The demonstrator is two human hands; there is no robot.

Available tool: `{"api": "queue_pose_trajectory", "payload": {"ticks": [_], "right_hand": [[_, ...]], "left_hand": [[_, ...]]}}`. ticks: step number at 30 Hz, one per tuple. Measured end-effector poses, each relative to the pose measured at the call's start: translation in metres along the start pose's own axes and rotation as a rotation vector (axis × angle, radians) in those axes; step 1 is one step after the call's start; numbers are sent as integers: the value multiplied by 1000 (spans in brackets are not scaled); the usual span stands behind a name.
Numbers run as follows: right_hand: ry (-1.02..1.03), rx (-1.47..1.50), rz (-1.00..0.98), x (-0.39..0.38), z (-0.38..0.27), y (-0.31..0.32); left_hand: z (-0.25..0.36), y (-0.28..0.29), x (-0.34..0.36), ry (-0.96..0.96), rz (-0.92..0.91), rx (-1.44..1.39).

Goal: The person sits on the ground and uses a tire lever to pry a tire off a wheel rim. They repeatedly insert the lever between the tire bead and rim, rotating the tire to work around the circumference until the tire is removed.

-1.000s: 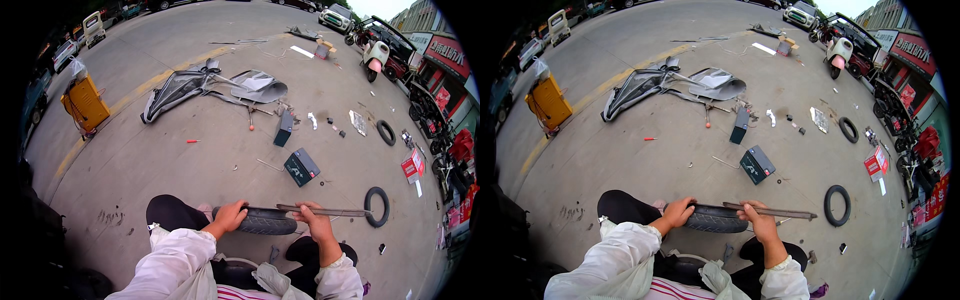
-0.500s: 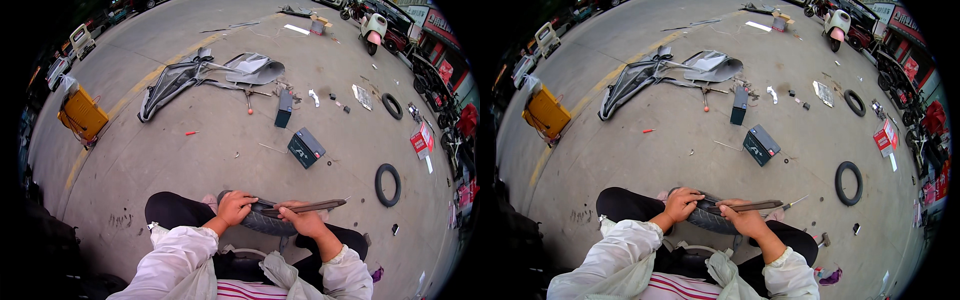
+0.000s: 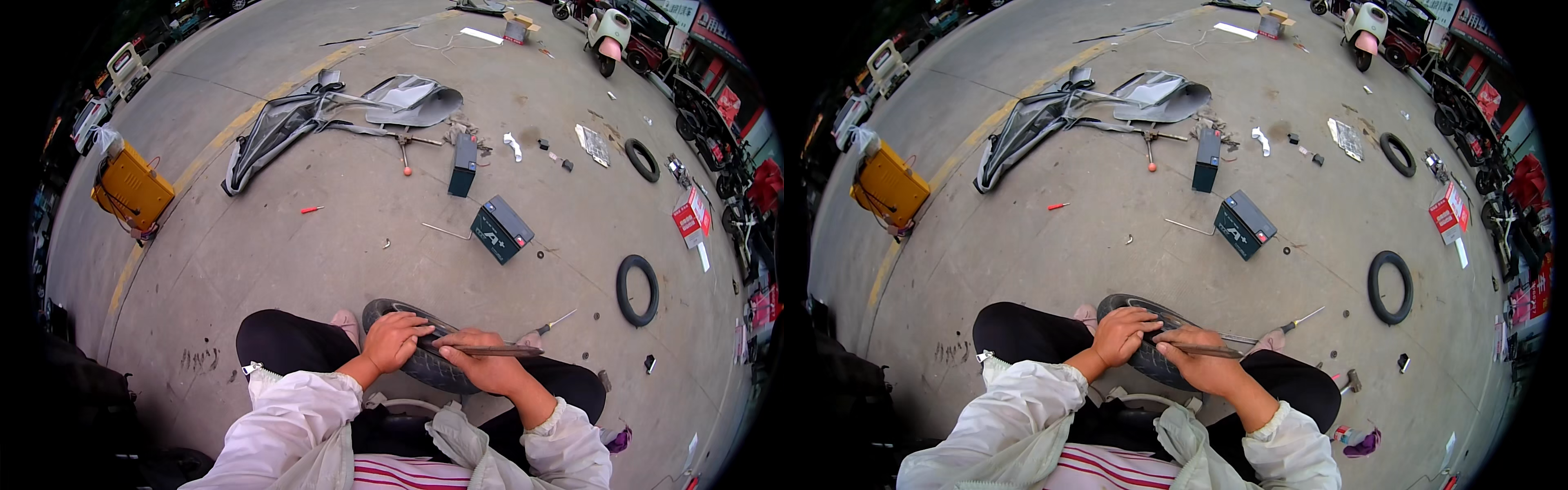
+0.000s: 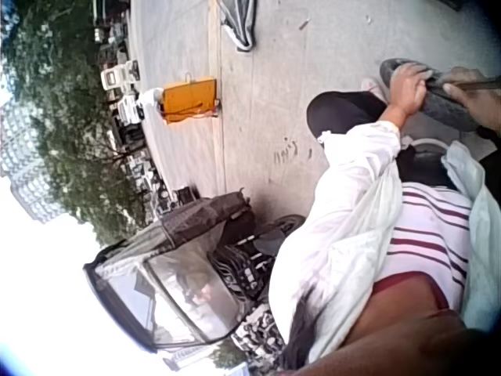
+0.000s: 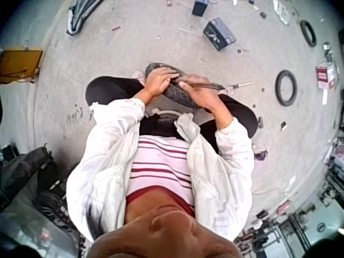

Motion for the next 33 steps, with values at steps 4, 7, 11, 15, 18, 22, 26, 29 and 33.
{"api": "queue_pose_trajectory", "payload": {"ticks": [4,7,11,15,18,22,26,29,33], "right_hand": [[17,-104,-64,-3,-2,5],[43,-101,-77,-2,2,2],[71,-39,-66,6,10,-9],[0,30,-20,18,18,-23],[-52,150,13,25,31,-29],[-88,255,-1,30,24,-24],[-70,271,25,35,22,-20],[-177,274,-16,41,21,-17],[-57,273,46,47,27,-25]], "left_hand": [[2,3,4,-19,-18,34],[5,4,5,0,-45,47],[1,1,7,-10,-49,32],[-1,0,7,-7,-32,9],[3,4,11,29,-14,-81],[3,6,11,79,-15,-110],[5,6,13,90,-8,-104],[6,7,13,112,-7,-91],[2,4,12,103,6,-71]]}}
Point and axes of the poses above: each hand's wrist, its own x-axis towards the middle knuckle, its own y-axis out of the back of the hand, z = x × y, the point moved 1 cm from there along x, towards the middle knuckle, and after that the axes turned 8 degrees about -z, right-handed, at the moved point
